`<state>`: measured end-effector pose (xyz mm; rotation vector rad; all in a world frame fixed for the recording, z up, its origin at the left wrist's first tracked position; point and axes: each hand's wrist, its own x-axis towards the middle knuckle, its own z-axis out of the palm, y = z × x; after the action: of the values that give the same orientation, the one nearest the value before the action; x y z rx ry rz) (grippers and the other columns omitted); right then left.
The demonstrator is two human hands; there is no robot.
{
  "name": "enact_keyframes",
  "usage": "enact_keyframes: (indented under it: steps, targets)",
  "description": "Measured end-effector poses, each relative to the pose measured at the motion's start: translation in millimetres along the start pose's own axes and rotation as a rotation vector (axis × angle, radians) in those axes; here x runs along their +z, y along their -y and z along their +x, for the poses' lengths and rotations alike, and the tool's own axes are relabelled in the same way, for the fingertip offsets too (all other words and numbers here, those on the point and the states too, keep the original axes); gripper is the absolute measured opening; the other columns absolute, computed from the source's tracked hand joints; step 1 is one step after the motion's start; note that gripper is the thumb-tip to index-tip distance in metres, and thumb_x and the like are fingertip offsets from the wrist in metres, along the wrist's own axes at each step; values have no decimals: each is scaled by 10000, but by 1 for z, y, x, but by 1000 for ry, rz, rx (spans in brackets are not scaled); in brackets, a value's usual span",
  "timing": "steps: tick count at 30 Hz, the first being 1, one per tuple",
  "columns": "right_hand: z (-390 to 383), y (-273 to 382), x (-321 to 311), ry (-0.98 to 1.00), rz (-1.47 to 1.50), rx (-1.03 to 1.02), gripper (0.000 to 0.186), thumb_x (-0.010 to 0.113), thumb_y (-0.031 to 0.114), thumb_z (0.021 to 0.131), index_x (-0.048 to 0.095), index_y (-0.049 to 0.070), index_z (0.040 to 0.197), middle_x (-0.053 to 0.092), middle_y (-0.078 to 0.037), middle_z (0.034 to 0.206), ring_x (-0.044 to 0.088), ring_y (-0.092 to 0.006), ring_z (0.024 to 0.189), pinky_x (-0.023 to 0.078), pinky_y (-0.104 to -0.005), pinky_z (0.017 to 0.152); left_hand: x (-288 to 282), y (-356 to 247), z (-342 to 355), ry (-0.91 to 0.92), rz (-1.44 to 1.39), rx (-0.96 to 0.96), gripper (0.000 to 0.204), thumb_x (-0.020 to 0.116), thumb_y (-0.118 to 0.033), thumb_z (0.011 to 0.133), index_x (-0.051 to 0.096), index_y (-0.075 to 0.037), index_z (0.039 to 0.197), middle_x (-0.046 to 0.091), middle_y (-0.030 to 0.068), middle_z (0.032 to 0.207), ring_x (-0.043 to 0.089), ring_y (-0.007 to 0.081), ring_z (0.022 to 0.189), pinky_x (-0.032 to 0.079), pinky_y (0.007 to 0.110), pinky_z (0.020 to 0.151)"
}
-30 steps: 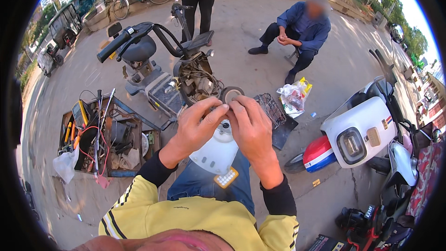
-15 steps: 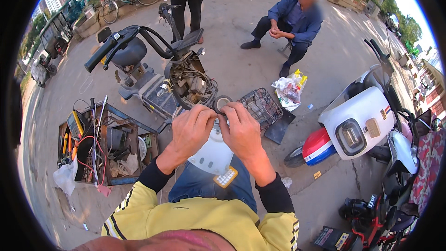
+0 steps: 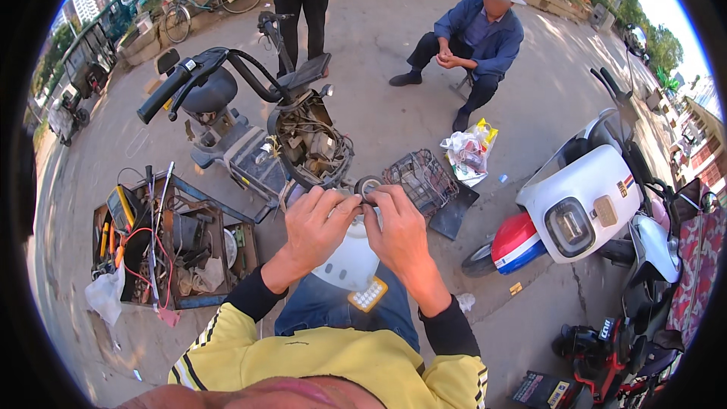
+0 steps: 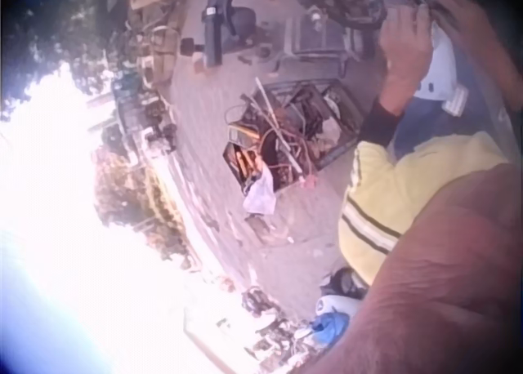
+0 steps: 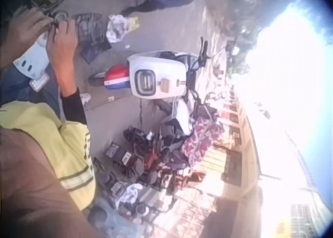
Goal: The person repairs a scooter by hand, manipulating wires and components within the central console. They then place a white plastic cover over the console area.
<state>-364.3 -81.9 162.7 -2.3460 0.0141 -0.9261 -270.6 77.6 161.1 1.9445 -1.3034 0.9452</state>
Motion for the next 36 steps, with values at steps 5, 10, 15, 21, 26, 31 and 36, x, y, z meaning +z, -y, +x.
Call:
enact_keyframes:
  steps: [5, 10, 15, 21, 26, 31, 36]
  targets:
    - [-5, -2, 0, -20, 17, -11, 232, 773, -50, 849, 665, 15, 1044, 697, -134, 1031, 724, -286, 796, 603, -360, 699, -3, -4, -4, 31, 37, 76, 290, 828, -127, 763, 748, -145, 1041, 561, -21, 856, 565, 195, 798, 426, 370, 770]
    - [-18, -2, 4, -4, 172, 104, 219, 745, -59, 837, 643, 2, 1022, 672, -120, 963, 695, -196, 769, 582, -321, 696, -2, -4, -10, 59, -41, 88, 259, 819, -124, 746, 726, -127, 988, 556, -13, 867, 575, 189, 835, 429, 399, 829]
    - [-39, -6, 8, 126, 688, 566, 72, 660, -24, 927, 620, -5, 983, 670, -54, 889, 674, -138, 773, 548, -287, 706, -10, -11, -14, 69, -97, 117, 278, 860, -122, 725, 720, -141, 965, 539, -24, 825, 563, 180, 783, 431, 393, 810]
    - [-42, -12, 16, 9, 1268, 999, 75, 598, 28, 992, 646, -24, 1017, 686, -53, 878, 663, -131, 733, 547, -291, 690, -18, -11, -34, 53, -93, 106, 252, 815, -67, 730, 699, -133, 944, 513, -17, 805, 546, 196, 735, 428, 394, 775]
    - [-66, -48, 17, 106, 555, 725, 106, 644, 85, 1007, 656, -14, 1040, 731, -83, 921, 690, -195, 701, 568, -357, 682, -48, 26, -35, 46, -393, -228, 270, 828, 60, 798, 726, -46, 1024, 665, 67, 942, 610, 255, 853, 482, 382, 798]
    - [-109, -47, 103, 487, -330, -190, 105, 736, 87, 844, 688, 51, 930, 671, -76, 944, 705, -261, 857, 533, -405, 767, -22, 53, -35, 64, -604, -474, 256, 829, 24, 890, 741, -10, 1128, 723, 96, 1095, 650, 238, 1046, 496, 343, 967]
    - [-135, -72, 144, 591, -563, -252, 90, 705, 98, 820, 757, 68, 888, 683, -61, 936, 637, -290, 928, 475, -437, 884, -1, 69, -37, 57, -696, -636, 222, 807, -2, 938, 741, -2, 1150, 715, 55, 1116, 642, 173, 1092, 485, 318, 1005]
